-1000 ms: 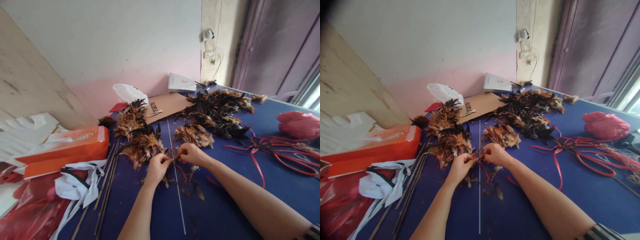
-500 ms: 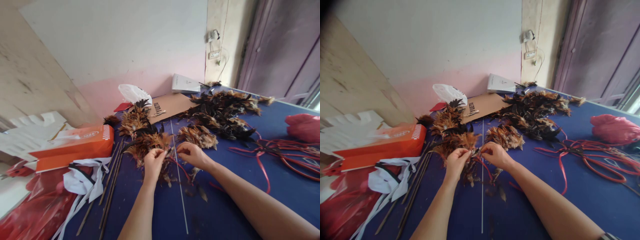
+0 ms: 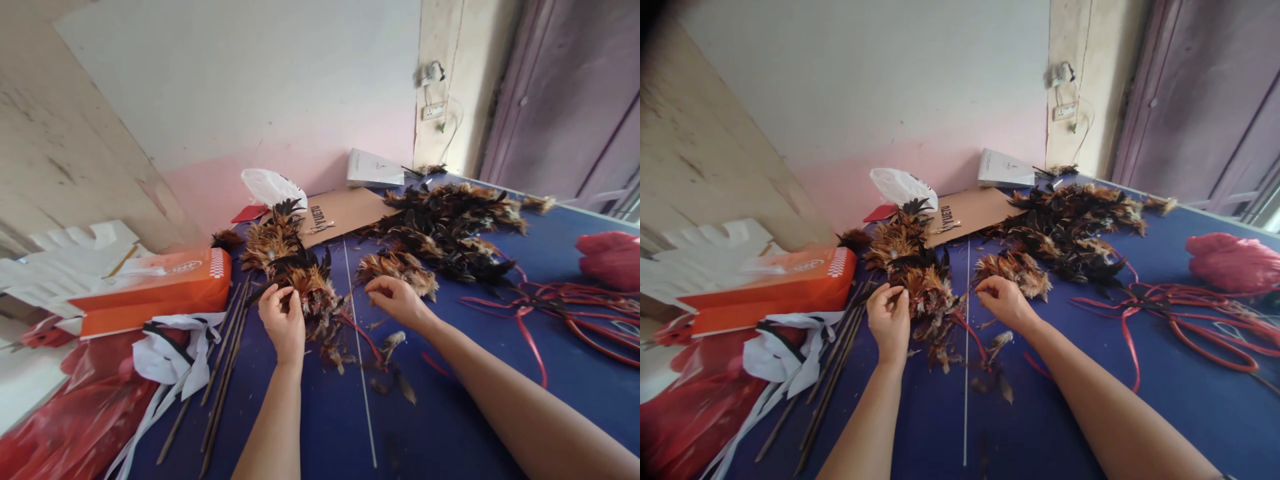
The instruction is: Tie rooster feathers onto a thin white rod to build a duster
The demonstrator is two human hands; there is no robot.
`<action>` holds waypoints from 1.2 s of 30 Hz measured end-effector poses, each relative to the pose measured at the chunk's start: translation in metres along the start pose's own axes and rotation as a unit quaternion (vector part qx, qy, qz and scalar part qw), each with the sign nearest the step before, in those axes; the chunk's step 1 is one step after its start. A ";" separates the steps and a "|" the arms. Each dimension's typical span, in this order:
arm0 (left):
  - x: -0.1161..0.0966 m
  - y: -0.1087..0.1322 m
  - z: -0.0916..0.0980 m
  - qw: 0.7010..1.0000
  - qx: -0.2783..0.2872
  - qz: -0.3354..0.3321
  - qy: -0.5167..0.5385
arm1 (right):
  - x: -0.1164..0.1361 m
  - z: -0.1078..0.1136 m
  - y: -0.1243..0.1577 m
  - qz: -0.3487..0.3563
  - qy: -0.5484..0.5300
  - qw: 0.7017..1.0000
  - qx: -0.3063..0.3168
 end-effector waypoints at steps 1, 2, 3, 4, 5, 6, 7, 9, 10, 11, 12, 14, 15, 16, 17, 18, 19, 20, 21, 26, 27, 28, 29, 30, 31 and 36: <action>-0.004 0.001 0.000 1.000 0.004 -0.016 0.007 | 0.000 0.003 -0.001 -0.016 -0.004 1.000 -0.001; -0.008 0.003 -0.001 0.999 0.011 -0.033 0.013 | 0.000 0.006 -0.002 -0.026 -0.004 1.000 0.000; -0.012 0.005 -0.001 0.998 0.020 -0.049 0.020 | 0.001 0.010 -0.003 -0.031 -0.001 1.000 0.000; -0.016 0.008 -0.003 0.997 0.033 -0.062 0.028 | 0.002 0.013 -0.003 -0.031 0.004 1.000 0.000; -0.021 0.011 -0.005 0.995 0.053 -0.074 0.039 | 0.004 0.016 -0.004 -0.031 0.007 0.999 0.000; -0.026 0.015 -0.008 0.992 0.077 -0.084 0.052 | 0.006 0.019 -0.004 -0.031 0.007 0.999 -0.002; -0.031 0.020 -0.012 0.988 0.106 -0.093 0.067 | 0.008 0.023 -0.005 -0.033 0.000 0.999 -0.006; -0.042 0.030 -0.019 0.974 0.176 -0.110 0.095 | 0.012 0.029 -0.005 -0.038 -0.029 0.999 -0.023; -0.047 0.035 -0.023 0.964 0.213 -0.117 0.105 | 0.015 0.032 -0.005 -0.039 -0.046 0.998 -0.034; -0.051 0.039 -0.026 0.955 0.246 -0.123 0.111 | 0.019 0.035 -0.004 -0.037 -0.057 0.997 -0.045; -0.054 0.043 -0.029 0.947 0.273 -0.128 0.114 | 0.022 0.038 -0.004 -0.036 -0.060 0.996 -0.051; -0.056 0.047 -0.032 0.936 0.306 -0.131 0.112 | 0.030 0.040 -0.003 -0.032 -0.030 0.998 -0.036; -0.055 0.049 -0.033 0.934 0.316 -0.131 0.106 | 0.034 0.039 -0.003 -0.031 0.001 0.999 -0.013; -0.054 0.050 -0.035 0.931 0.327 -0.130 0.099 | 0.036 0.038 -0.003 -0.030 0.042 0.999 0.016; -0.053 0.051 -0.037 0.927 0.341 -0.130 0.091 | 0.038 0.035 -0.003 -0.026 0.085 0.995 0.048; -0.051 0.052 -0.038 0.921 0.357 -0.130 0.083 | 0.040 0.032 -0.002 -0.018 0.128 0.988 0.081; -0.050 0.053 -0.040 0.915 0.373 -0.132 0.077 | 0.041 0.029 0.000 -0.006 0.168 0.980 0.111; -0.049 0.053 -0.042 0.910 0.386 -0.136 0.073 | 0.042 0.025 0.002 0.005 0.203 0.969 0.142; -0.048 0.053 -0.042 0.907 0.391 -0.140 0.072 | 0.041 0.021 0.006 0.014 0.235 0.957 0.171; -0.038 0.033 -0.031 0.950 0.288 -0.084 0.087 | 0.025 0.006 0.033 -0.008 0.404 0.876 0.263; -0.033 0.027 -0.027 0.961 0.255 -0.050 0.093 | 0.022 0.004 0.037 -0.023 0.431 0.862 0.264; -0.027 0.021 -0.023 0.969 0.226 -0.015 0.098 | 0.020 0.004 0.039 -0.037 0.449 0.853 0.263; -0.021 0.016 -0.019 0.974 0.200 0.015 0.107 | 0.018 0.003 0.041 -0.048 0.460 0.847 0.260; -0.016 0.012 -0.016 0.976 0.179 0.041 0.119 | 0.018 0.003 0.042 -0.056 0.466 0.845 0.256; -0.012 0.008 -0.013 0.976 0.158 0.064 0.134 | 0.020 0.004 0.043 -0.058 0.467 0.846 0.251; -0.003 -0.003 -0.002 0.970 0.058 0.122 0.200 | 0.034 0.007 0.061 -0.046 0.426 0.858 0.283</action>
Point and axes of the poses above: each hand's wrist, its own y-axis away from the middle knuckle, its own z-axis out of the back of the hand, x = y × z, the point moved 5 cm from there along -y, towards the middle knuckle, and after that the axes turned 6 degrees about -y, right-handed, at the moved point
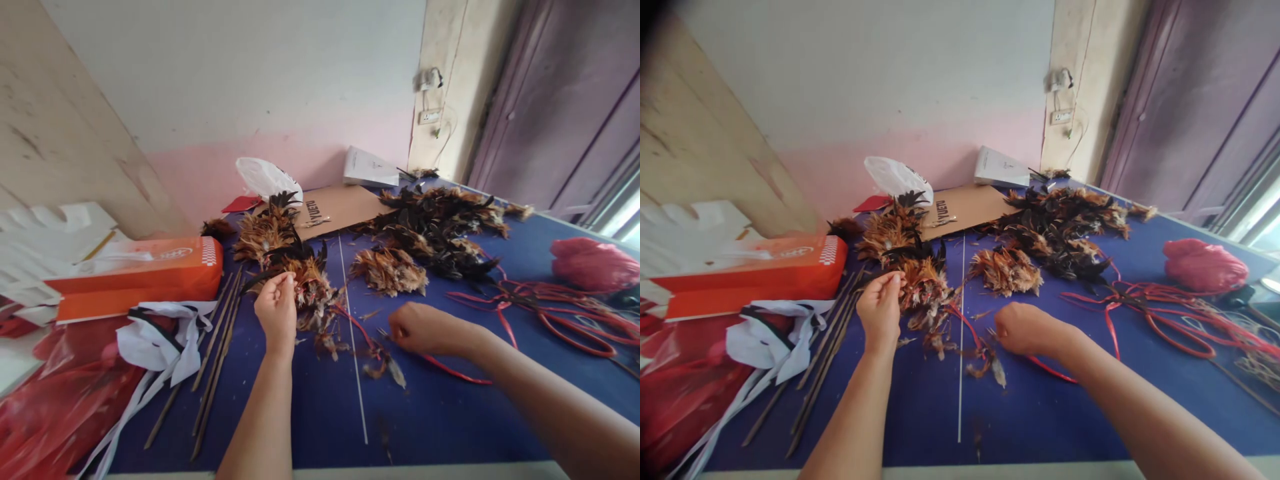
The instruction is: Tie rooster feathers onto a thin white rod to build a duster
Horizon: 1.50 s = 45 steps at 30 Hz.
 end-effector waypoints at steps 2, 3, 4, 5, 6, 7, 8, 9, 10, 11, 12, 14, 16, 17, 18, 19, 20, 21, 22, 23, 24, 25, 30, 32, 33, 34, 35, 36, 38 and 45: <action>-0.004 0.001 0.001 1.000 -0.014 0.000 0.022 | 0.008 -0.008 0.013 0.032 -0.020 0.999 0.018; -0.006 0.002 0.001 0.999 -0.014 0.001 0.031 | 0.012 -0.013 0.017 0.041 -0.024 0.999 0.023; -0.007 0.003 0.000 0.999 -0.011 0.001 0.037 | 0.015 -0.018 0.019 0.042 -0.027 0.999 0.016; -0.009 0.004 0.000 0.999 -0.007 0.000 0.038 | 0.019 -0.025 0.018 0.039 -0.030 0.999 0.011; -0.010 0.005 -0.001 0.999 -0.002 0.000 0.036 | 0.024 -0.032 0.015 0.052 -0.042 0.998 0.018; -0.010 0.006 -0.002 0.999 0.004 0.001 0.032 | 0.031 -0.037 0.008 0.071 -0.055 0.996 0.020; -0.009 0.007 -0.004 1.000 0.011 0.004 0.027 | 0.035 -0.041 -0.001 0.070 -0.059 0.996 0.007; -0.008 0.008 -0.005 1.000 0.019 0.008 0.024 | 0.040 -0.043 -0.012 0.066 -0.064 0.996 -0.001; -0.006 0.009 -0.006 0.999 0.027 0.012 0.022 | 0.044 -0.043 -0.025 0.063 -0.074 0.995 -0.021; -0.005 0.009 -0.007 0.999 0.035 0.015 0.021 | 0.048 -0.041 -0.037 0.054 -0.086 0.994 -0.050; -0.003 0.009 -0.008 0.999 0.043 0.017 0.020 | 0.052 -0.037 -0.049 0.054 -0.103 0.991 -0.074; -0.002 0.009 -0.009 0.998 0.060 0.015 0.012 | 0.058 -0.026 -0.067 0.075 -0.147 0.980 -0.113; -0.001 0.008 -0.010 0.997 0.074 0.014 0.005 | 0.058 -0.013 -0.075 0.092 -0.184 0.967 -0.152; 0.000 0.008 -0.010 0.997 0.077 0.014 0.005 | 0.055 -0.006 -0.075 0.098 -0.200 0.960 -0.168; 0.000 0.008 -0.009 0.997 0.077 0.014 0.007 | 0.050 0.001 -0.073 0.098 -0.211 0.955 -0.184; -0.001 0.008 -0.009 0.997 0.076 0.014 0.011 | 0.043 0.007 -0.069 0.091 -0.220 0.951 -0.198; -0.001 0.007 -0.009 0.997 0.074 0.013 0.014 | 0.036 0.011 -0.065 0.085 -0.225 0.949 -0.203; -0.001 0.007 -0.009 0.997 0.073 0.012 0.015 | 0.027 0.015 -0.059 0.072 -0.227 0.948 -0.211; -0.002 0.008 -0.009 0.997 0.072 0.011 0.016 | 0.019 0.018 -0.053 0.059 -0.228 0.947 -0.219; -0.003 0.008 -0.009 0.997 0.071 0.011 0.018 | 0.011 0.022 -0.047 0.045 -0.231 0.945 -0.228; -0.003 0.008 -0.009 0.997 0.070 0.012 0.019 | 0.003 0.025 -0.041 0.032 -0.238 0.942 -0.235; -0.003 0.009 -0.010 0.997 0.070 0.015 0.021 | -0.003 0.028 -0.036 0.022 -0.248 0.938 -0.241; -0.004 0.014 -0.016 0.995 0.099 0.022 -0.002 | -0.025 0.051 -0.014 -0.039 -0.296 0.904 -0.306; -0.004 0.017 -0.020 0.992 0.125 0.014 -0.020 | -0.032 0.059 -0.012 -0.054 -0.296 0.901 -0.314; -0.003 0.018 -0.022 0.990 0.136 0.012 -0.027 | -0.036 0.061 -0.013 -0.061 -0.288 0.902 -0.315; -0.003 0.020 -0.024 0.989 0.146 0.011 -0.033 | -0.041 0.062 -0.014 -0.068 -0.277 0.904 -0.317; -0.001 0.021 -0.026 0.987 0.155 0.012 -0.037 | -0.046 0.061 -0.016 -0.074 -0.264 0.906 -0.321; 0.000 0.023 -0.028 0.985 0.164 0.013 -0.041 | -0.052 0.060 -0.017 -0.081 -0.252 0.907 -0.328; 0.002 0.027 -0.034 0.980 0.190 0.012 -0.051 | -0.064 0.055 -0.020 -0.096 -0.233 0.904 -0.345; -0.008 0.056 -0.058 0.928 0.327 -0.135 -0.118 | -0.072 0.025 -0.032 -0.092 -0.172 0.941 -0.278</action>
Point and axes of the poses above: each hand's wrist, its own y-axis away from the middle knuckle, its own z-axis out of the back of the hand, x = y × z, the point moved 5 cm from there along -y, towards the middle knuckle, and after that the axes turned 6 degrees about -y, right-handed, at the moved point
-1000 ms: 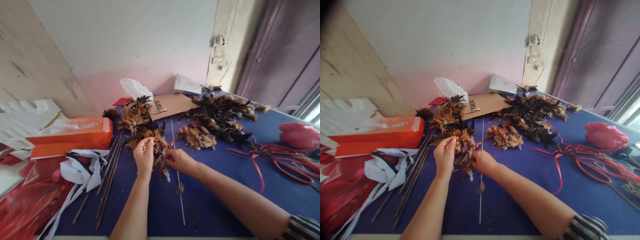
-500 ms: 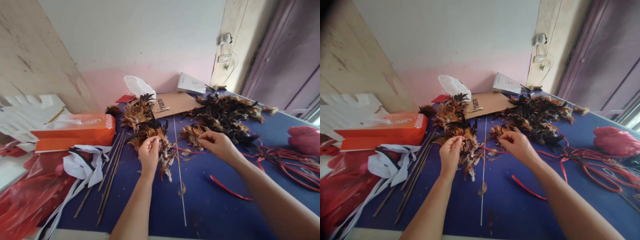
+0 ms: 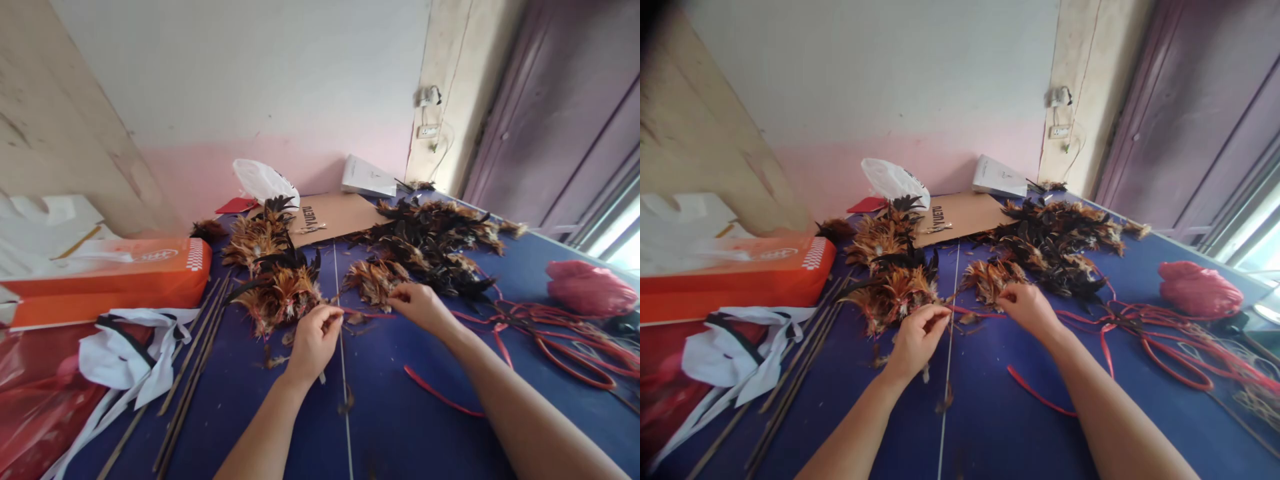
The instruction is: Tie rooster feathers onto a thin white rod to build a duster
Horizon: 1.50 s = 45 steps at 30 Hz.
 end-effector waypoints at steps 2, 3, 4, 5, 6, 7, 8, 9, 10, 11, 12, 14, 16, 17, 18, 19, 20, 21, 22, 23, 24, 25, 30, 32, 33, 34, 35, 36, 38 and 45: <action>-0.006 0.002 -0.005 0.999 0.025 -0.022 -0.016 | 0.010 -0.015 0.005 0.023 0.053 0.997 0.047; -0.010 0.003 -0.007 0.998 0.044 -0.033 -0.023 | 0.014 -0.021 0.007 0.025 0.087 0.994 0.055; -0.014 0.005 -0.010 0.996 0.066 -0.048 -0.032 | 0.018 -0.028 0.009 0.028 0.117 0.990 0.072; -0.019 0.007 -0.012 0.992 0.092 -0.070 -0.043 | 0.021 -0.033 0.010 0.032 0.145 0.985 0.086; -0.023 0.009 -0.015 0.987 0.117 -0.095 -0.056 | 0.023 -0.036 0.011 0.029 0.167 0.982 0.087; -0.027 0.012 -0.019 0.981 0.140 -0.118 -0.068 | 0.023 -0.036 0.011 0.028 0.176 0.980 0.082; -0.030 0.015 -0.022 0.974 0.163 -0.136 -0.079 | 0.024 -0.034 0.010 0.027 0.172 0.982 0.071; -0.030 0.017 -0.026 0.969 0.179 -0.147 -0.089 | 0.023 -0.031 0.009 0.024 0.150 0.987 0.056; -0.029 0.019 -0.028 0.966 0.187 -0.150 -0.099 | 0.021 -0.026 0.007 0.021 0.114 0.992 0.045; -0.026 0.020 -0.030 0.965 0.187 -0.146 -0.109 | 0.020 -0.021 0.006 0.015 0.066 0.997 0.039; -0.022 0.020 -0.031 0.967 0.180 -0.138 -0.121 | 0.018 -0.016 0.005 0.006 0.013 0.999 0.039; -0.012 0.019 -0.030 0.971 0.154 -0.115 -0.145 | 0.017 -0.008 0.005 -0.013 -0.085 0.995 0.050; -0.002 0.015 -0.027 0.974 0.125 -0.089 -0.168 | 0.022 -0.005 0.009 -0.015 -0.154 0.984 0.086; 0.003 0.013 -0.024 0.975 0.110 -0.076 -0.177 | 0.026 -0.005 0.012 -0.008 -0.175 0.977 0.123; 0.006 0.010 -0.021 0.977 0.092 -0.063 -0.181 | 0.031 -0.008 0.017 0.004 -0.189 0.966 0.175; 0.009 0.008 -0.017 0.980 0.070 -0.051 -0.180 | 0.036 -0.013 0.022 0.018 -0.193 0.952 0.238; 0.010 0.006 -0.013 0.983 0.046 -0.044 -0.173 | 0.040 -0.017 0.028 0.028 -0.190 0.935 0.297; 0.011 0.004 -0.008 0.986 0.019 -0.040 -0.162 | 0.042 -0.022 0.032 0.035 -0.183 0.922 0.340; 0.011 0.002 -0.004 0.988 -0.008 -0.039 -0.149 | 0.041 -0.025 0.034 0.037 -0.172 0.917 0.357; 0.010 0.001 0.000 0.989 -0.034 -0.039 -0.136 | 0.037 -0.027 0.032 0.035 -0.160 0.923 0.349; 0.008 0.000 0.002 0.990 -0.056 -0.040 -0.122 | 0.032 -0.027 0.027 0.029 -0.148 0.938 0.313; 0.006 0.000 0.004 0.991 -0.070 -0.040 -0.108 | 0.026 -0.025 0.021 0.021 -0.134 0.957 0.255; -0.007 0.005 -0.004 0.997 -0.027 -0.050 -0.050 | -0.007 -0.010 -0.002 -0.043 -0.099 0.994 0.001; -0.013 0.009 -0.011 0.997 0.003 -0.062 -0.038 | -0.014 -0.002 -0.004 -0.047 -0.100 0.993 -0.053; -0.015 0.010 -0.014 0.997 0.013 -0.070 -0.033 | -0.017 0.003 -0.004 -0.047 -0.102 0.991 -0.076; -0.017 0.012 -0.017 0.996 0.023 -0.078 -0.029 | -0.021 0.009 -0.004 -0.050 -0.102 0.988 -0.100; -0.019 0.013 -0.019 0.996 0.031 -0.085 -0.027 | -0.025 0.015 -0.003 -0.054 -0.101 0.985 -0.126; -0.020 0.014 -0.020 0.995 0.037 -0.090 -0.026 | -0.030 0.023 -0.003 -0.062 -0.099 0.981 -0.155; -0.021 0.015 -0.021 0.995 0.043 -0.092 -0.026 | -0.040 0.035 -0.001 -0.080 -0.087 0.972 -0.202; -0.021 0.014 -0.019 0.995 0.050 -0.079 -0.022 | -0.044 0.029 -0.001 -0.093 0.015 0.983 -0.160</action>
Point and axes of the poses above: each hand's wrist, its own y-axis away from the middle knuckle, its own z-axis out of the back of the hand, x = y × z, the point moved 5 cm from there along -y, towards the middle knuckle, and after that the axes turned 6 degrees about -y, right-handed, at the moved point
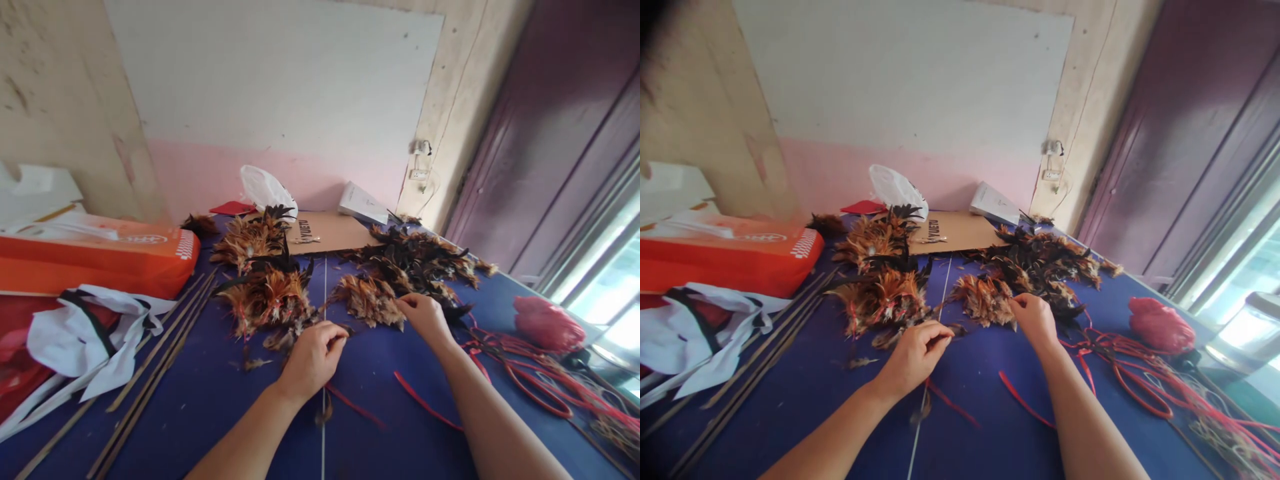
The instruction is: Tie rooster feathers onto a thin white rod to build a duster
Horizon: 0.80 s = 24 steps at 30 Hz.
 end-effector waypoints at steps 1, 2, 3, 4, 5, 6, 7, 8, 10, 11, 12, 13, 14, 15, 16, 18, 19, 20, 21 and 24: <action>0.000 0.000 0.000 1.000 0.000 0.000 0.000 | 0.002 -0.003 0.002 -0.003 0.023 1.000 0.007; -0.001 0.000 -0.001 1.000 0.002 0.000 0.000 | 0.003 -0.007 0.003 -0.007 0.044 0.999 0.014; -0.001 0.001 -0.001 1.000 0.004 0.000 -0.001 | 0.004 -0.010 0.004 -0.014 0.064 0.998 0.022; -0.001 0.001 -0.001 1.000 0.007 0.002 -0.001 | 0.004 -0.013 0.005 -0.022 0.082 0.996 0.030; 0.000 0.001 -0.002 1.000 0.009 0.004 -0.003 | 0.003 -0.015 0.005 -0.031 0.096 0.994 0.039; 0.000 0.001 -0.002 1.000 0.012 0.006 -0.004 | 0.002 -0.017 0.004 -0.039 0.103 0.993 0.045; 0.001 0.002 -0.003 1.000 0.015 0.008 -0.006 | 0.001 -0.018 0.003 -0.046 0.103 0.993 0.046; 0.001 0.002 -0.003 1.000 0.017 0.010 -0.007 | -0.001 -0.017 0.002 -0.050 0.092 0.994 0.044; 0.002 0.001 -0.004 1.000 0.018 0.015 -0.006 | -0.004 -0.015 -0.001 -0.049 0.048 0.997 0.030; 0.003 0.001 -0.004 1.000 0.017 0.018 -0.004 | -0.005 -0.013 -0.003 -0.043 0.016 0.999 0.022; 0.003 0.001 -0.005 1.000 0.015 0.022 0.000 | -0.006 -0.012 -0.004 -0.037 -0.017 0.999 0.013; 0.003 0.001 -0.005 1.000 0.014 0.026 0.005 | -0.007 -0.010 -0.005 -0.035 -0.050 0.998 0.006; 0.003 0.000 -0.005 0.999 0.012 0.031 0.011 | -0.009 -0.009 -0.006 -0.039 -0.080 0.996 -0.002; 0.003 0.000 -0.006 0.999 0.012 0.037 0.018 | -0.010 -0.009 -0.006 -0.045 -0.110 0.993 -0.008; 0.003 0.000 -0.006 0.999 0.012 0.043 0.025 | -0.012 -0.009 -0.006 -0.055 -0.137 0.989 -0.015; 0.003 0.000 -0.007 0.998 0.015 0.058 0.036 | -0.014 -0.011 -0.005 -0.074 -0.176 0.981 -0.020; 0.003 0.001 -0.008 0.997 0.018 0.067 0.039 | -0.014 -0.012 -0.005 -0.079 -0.187 0.979 -0.020; 0.003 0.001 -0.008 0.996 0.021 0.076 0.041 | -0.014 -0.013 -0.004 -0.080 -0.192 0.978 -0.018; 0.004 0.001 -0.009 0.995 0.023 0.084 0.043 | -0.014 -0.013 -0.004 -0.079 -0.191 0.978 -0.018; 0.007 0.000 -0.009 0.992 0.028 0.115 0.052 | -0.013 -0.011 -0.004 -0.063 -0.178 0.982 -0.027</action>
Point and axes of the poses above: each hand's wrist, its own y-axis away from the middle knuckle, its own z-axis out of the back of the hand, x = y × z, the point moved 5 cm from there along -y, towards the middle knuckle, and after that the axes turned 6 degrees about -y, right-handed, at the moved point
